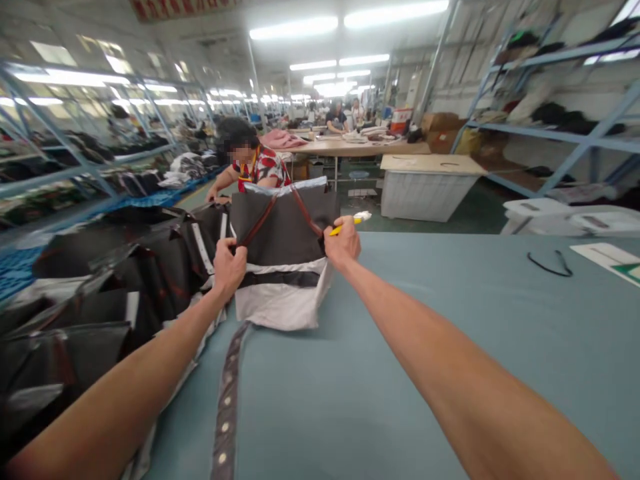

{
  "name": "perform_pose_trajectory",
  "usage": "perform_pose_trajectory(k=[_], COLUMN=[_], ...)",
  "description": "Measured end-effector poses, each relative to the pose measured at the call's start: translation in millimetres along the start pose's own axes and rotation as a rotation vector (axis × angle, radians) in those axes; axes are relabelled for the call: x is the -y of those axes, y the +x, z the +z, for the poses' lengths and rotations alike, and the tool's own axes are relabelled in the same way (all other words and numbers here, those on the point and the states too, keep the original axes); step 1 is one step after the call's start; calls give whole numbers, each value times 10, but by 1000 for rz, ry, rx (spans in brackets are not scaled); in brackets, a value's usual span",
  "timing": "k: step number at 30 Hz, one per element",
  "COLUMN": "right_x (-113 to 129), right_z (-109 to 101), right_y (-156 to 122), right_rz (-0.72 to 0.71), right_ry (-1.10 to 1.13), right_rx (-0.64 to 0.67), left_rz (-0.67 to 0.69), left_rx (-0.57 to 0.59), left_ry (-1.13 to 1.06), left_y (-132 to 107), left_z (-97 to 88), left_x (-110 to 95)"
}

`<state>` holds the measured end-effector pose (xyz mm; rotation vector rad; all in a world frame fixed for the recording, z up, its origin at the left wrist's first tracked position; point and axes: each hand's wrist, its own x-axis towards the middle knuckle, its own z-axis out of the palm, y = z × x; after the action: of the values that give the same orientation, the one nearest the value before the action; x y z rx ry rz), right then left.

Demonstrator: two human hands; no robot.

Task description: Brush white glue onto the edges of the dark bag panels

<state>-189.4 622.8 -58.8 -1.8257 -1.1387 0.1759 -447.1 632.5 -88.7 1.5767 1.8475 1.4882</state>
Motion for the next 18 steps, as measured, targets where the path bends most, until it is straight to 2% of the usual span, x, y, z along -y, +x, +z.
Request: perform_pose_trajectory(k=[2,5,9,12,15,18], right_x=[-238,-537,-766,-794,-734,-691], right_z=[169,340,457,528,653,866], right_y=[-105,-256,-328,-221,25,319], right_rz=[36,89,128,104,54,28], right_ry=[-22,-43,-43,-21,21,77], right_rx=[33,68,71,44,-1,-51], left_rz=[-63,-120,-136,-119,-81,-19], left_rx=[20,55,42,-15,-74,-131], left_ry=[7,7,-13,-38,-64,-104], left_y=[-163,-351,-383,-208,124,456], left_z=[174,308,351,391,491,672], left_x=[282,609,799,799,750,751])
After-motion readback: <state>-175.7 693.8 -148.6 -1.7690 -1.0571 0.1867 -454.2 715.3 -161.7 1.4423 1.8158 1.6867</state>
